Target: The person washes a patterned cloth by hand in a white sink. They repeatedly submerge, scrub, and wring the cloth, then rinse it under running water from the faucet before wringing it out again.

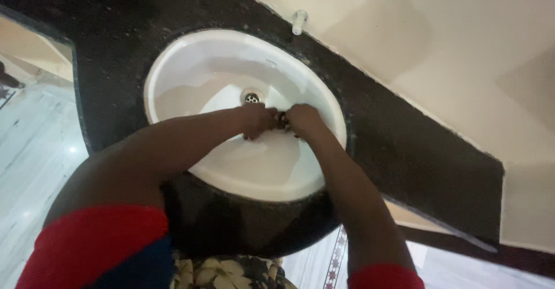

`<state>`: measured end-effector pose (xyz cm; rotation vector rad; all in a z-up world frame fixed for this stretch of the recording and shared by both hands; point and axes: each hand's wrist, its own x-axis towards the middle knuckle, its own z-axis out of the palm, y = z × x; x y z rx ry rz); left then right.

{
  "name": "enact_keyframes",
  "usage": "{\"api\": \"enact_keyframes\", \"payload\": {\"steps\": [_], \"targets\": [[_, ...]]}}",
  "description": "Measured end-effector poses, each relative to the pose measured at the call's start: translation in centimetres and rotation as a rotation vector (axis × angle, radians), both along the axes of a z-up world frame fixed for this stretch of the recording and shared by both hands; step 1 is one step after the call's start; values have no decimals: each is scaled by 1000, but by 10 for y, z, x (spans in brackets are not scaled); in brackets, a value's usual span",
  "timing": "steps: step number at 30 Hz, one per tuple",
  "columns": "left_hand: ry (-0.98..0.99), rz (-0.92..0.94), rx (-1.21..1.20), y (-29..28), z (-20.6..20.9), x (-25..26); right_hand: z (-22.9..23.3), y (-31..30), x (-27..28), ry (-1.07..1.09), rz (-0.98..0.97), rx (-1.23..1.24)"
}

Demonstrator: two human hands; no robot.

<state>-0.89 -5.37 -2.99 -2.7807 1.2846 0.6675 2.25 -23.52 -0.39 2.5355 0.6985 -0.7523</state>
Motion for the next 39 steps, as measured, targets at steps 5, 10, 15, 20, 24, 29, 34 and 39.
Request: {"api": "enact_keyframes", "payload": {"steps": [5,10,15,20,24,29,34,39], "targets": [[229,-68,1,-23,36,-52,40,-27,-71,83,-8,81],[486,14,-157,-3,65,-94,77,-38,-139,57,102,330],[179,42,-322,35,111,-172,110,-47,-220,-20,-84,802],[-77,244,-494,34,131,-244,128,-45,-287,-195,-125,859],[-144,327,-654,21,117,-266,137,-46,-309,-257,-4,863],[-306,327,-721,5,93,-282,108,-32,-319,-274,-207,751],[-266,325,-592,22,92,-287,72,3,-322,-472,-8,654],[-53,258,-355,61,99,-283,74,37,-310,-317,25,589]]}}
